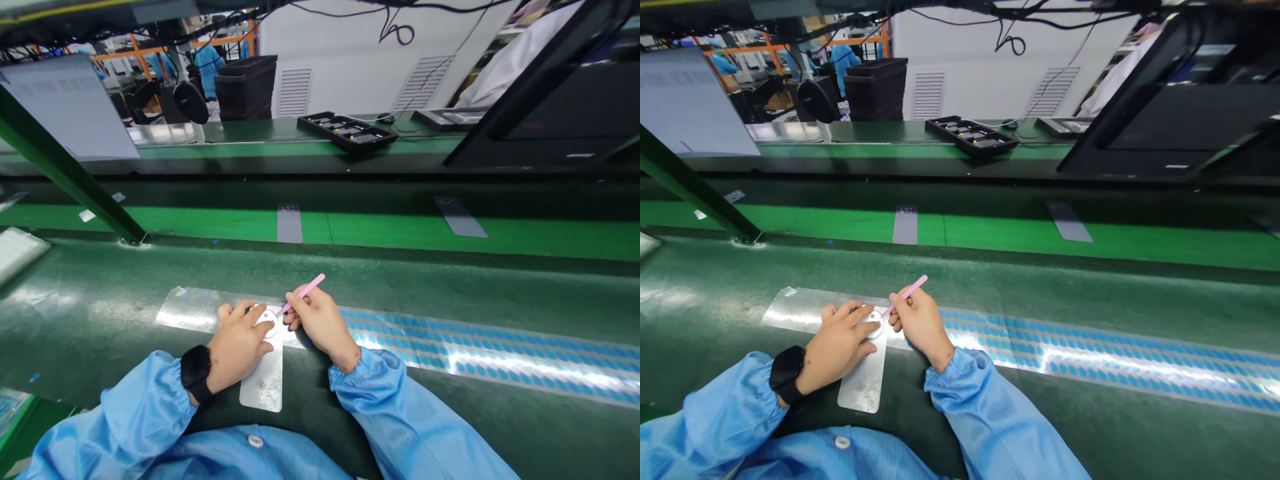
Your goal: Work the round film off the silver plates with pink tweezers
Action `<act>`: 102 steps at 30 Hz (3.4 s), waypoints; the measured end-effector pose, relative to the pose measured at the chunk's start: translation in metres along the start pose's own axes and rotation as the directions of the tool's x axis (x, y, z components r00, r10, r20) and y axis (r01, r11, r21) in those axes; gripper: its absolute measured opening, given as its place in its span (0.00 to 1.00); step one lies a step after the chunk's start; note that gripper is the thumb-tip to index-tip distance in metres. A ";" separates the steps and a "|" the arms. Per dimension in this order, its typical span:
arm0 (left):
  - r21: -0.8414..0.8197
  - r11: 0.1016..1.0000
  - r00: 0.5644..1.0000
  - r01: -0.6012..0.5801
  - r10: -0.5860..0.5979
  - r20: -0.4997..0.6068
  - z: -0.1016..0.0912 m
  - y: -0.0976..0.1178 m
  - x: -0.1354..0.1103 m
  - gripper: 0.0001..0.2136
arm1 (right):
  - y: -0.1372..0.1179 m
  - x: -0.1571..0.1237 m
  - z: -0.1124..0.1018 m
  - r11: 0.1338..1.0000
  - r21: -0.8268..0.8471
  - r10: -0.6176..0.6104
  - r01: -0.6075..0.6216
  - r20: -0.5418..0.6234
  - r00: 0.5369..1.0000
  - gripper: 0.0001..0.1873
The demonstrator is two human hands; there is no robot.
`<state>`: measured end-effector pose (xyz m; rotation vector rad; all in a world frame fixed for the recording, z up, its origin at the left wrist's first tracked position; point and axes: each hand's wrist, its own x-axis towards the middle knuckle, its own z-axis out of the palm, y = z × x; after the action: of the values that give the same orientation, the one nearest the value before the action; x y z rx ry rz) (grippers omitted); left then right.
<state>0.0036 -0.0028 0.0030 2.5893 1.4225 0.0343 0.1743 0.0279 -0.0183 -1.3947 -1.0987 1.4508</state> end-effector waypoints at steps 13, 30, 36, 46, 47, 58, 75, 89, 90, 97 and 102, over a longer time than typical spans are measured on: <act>0.023 1.000 1.000 0.016 -0.016 0.006 0.002 0.002 -0.001 0.10 | -0.006 -0.001 0.000 0.999 -0.053 0.012 -0.012 -0.004 1.000 0.10; -0.025 0.997 0.997 0.076 -0.077 -0.006 0.006 0.003 -0.002 0.12 | -0.003 0.000 0.001 1.000 -0.022 -0.001 0.001 -0.005 1.000 0.12; -0.104 0.981 0.983 0.164 -0.154 0.097 -0.005 0.003 0.010 0.18 | 0.003 0.006 -0.001 0.988 0.154 0.012 -0.013 0.011 1.000 0.16; -0.129 0.971 0.974 0.201 -0.183 0.135 -0.023 -0.015 0.040 0.25 | -0.004 0.007 -0.004 0.938 0.337 0.075 -0.078 0.022 0.997 0.19; -0.121 0.974 0.977 0.193 -0.180 0.111 -0.024 -0.020 0.043 0.25 | -0.003 0.007 -0.004 0.937 0.339 0.076 -0.081 0.029 0.997 0.20; -0.016 0.919 0.907 0.394 -0.391 -0.154 -0.063 -0.147 0.123 0.11 | 0.000 0.008 -0.006 0.935 0.334 0.104 -0.117 0.056 0.993 0.29; 0.030 0.855 0.852 0.518 -0.513 -0.107 -0.068 -0.170 0.178 0.14 | 0.018 0.015 -0.005 0.946 0.303 0.093 -0.112 0.079 0.993 0.29; 0.063 0.839 0.833 0.541 -0.523 -0.181 -0.109 -0.125 0.184 0.14 | 0.002 0.016 0.001 0.936 0.339 0.085 -0.095 0.043 0.995 0.27; 0.041 0.832 0.819 0.553 -0.535 -0.209 -0.117 -0.124 0.177 0.14 | 0.001 0.016 0.001 0.933 0.348 0.083 -0.093 0.044 0.996 0.27; -0.344 0.852 0.824 0.394 -0.493 -0.279 -0.107 -0.088 0.078 0.14 | -0.016 0.011 -0.022 0.971 0.233 -0.039 0.055 -0.075 0.996 0.21; -0.672 0.692 0.897 0.264 -0.432 -0.092 -0.032 -0.040 0.017 0.13 | -0.025 0.005 -0.049 0.992 -0.124 0.023 -0.015 0.065 0.998 0.14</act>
<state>-0.0240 0.0376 0.0259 1.7552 1.5996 0.6900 0.2226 0.0422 0.0039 -1.4553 -1.2385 1.4730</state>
